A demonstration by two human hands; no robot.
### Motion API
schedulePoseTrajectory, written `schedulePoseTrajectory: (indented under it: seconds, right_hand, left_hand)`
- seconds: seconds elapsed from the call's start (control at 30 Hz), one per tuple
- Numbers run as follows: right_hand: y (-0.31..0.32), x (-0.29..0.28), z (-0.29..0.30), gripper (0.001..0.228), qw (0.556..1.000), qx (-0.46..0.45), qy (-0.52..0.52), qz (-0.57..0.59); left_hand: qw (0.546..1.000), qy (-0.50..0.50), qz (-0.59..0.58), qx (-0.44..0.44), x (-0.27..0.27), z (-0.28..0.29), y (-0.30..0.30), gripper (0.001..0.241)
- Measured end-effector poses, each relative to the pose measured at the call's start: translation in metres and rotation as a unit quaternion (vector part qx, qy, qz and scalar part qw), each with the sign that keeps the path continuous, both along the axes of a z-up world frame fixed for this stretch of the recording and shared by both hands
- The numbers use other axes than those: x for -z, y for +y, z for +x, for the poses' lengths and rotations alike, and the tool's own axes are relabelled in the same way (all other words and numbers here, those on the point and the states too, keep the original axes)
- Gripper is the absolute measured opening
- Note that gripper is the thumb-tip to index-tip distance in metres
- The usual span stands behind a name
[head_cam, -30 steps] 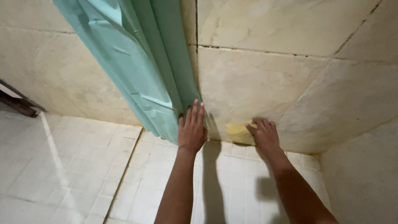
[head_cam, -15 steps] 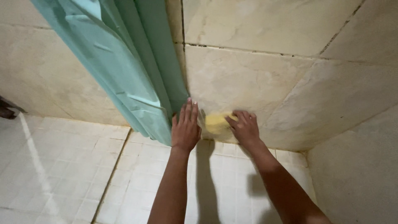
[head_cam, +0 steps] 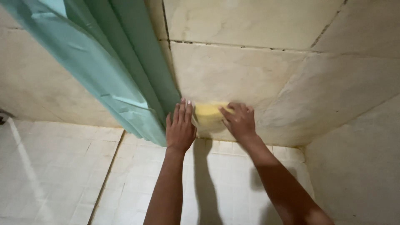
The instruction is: The person scrubs the beige tiled walls of a bathroom using a yellow sponge. They move the sponge in circular and back-and-forth motions across the tiles and grout lines, focusing on the area near a light blue shower curtain.
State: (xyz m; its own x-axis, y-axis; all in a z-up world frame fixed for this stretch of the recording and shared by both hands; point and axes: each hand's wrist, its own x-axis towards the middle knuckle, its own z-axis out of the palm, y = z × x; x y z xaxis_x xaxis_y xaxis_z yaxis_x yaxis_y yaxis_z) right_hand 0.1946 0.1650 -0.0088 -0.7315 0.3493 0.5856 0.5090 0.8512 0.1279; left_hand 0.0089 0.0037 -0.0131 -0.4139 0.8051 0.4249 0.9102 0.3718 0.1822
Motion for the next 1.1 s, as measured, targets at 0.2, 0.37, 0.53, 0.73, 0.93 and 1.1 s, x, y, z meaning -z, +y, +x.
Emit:
schedulePoseTrajectory:
  seconds: [0.2,0.37,0.53,0.73,0.93,1.1]
  right_hand:
    - [-0.001,-0.004,0.001,0.054,0.998,-0.017,-0.046,-0.046]
    - [-0.006,-0.066,-0.011,0.062,0.997,-0.015,0.061,-0.043]
    - [-0.007,-0.067,-0.013,0.066,0.990,-0.021,0.141,-0.019]
    - [-0.003,-0.007,-0.002,0.069,0.998,-0.037,0.044,-0.031]
    - [-0.003,-0.023,-0.009,0.063,0.998,-0.054,0.004,-0.022]
    - [-0.014,-0.077,-0.007,0.066,0.995,-0.015,0.092,-0.030]
  left_hand:
    - [0.999,0.029,-0.025,0.000,0.004,0.001,0.010,0.090]
    - [0.999,-0.007,-0.038,-0.034,-0.009,-0.001,0.011,0.090]
    - [0.997,-0.010,-0.062,-0.043,0.001,-0.005,0.012,0.091]
    - [0.997,-0.014,-0.066,-0.038,0.008,-0.011,-0.002,0.088]
    - [0.997,0.014,-0.067,-0.027,0.004,-0.012,-0.001,0.089]
    - [0.999,-0.007,-0.037,-0.003,-0.001,0.002,0.008,0.088]
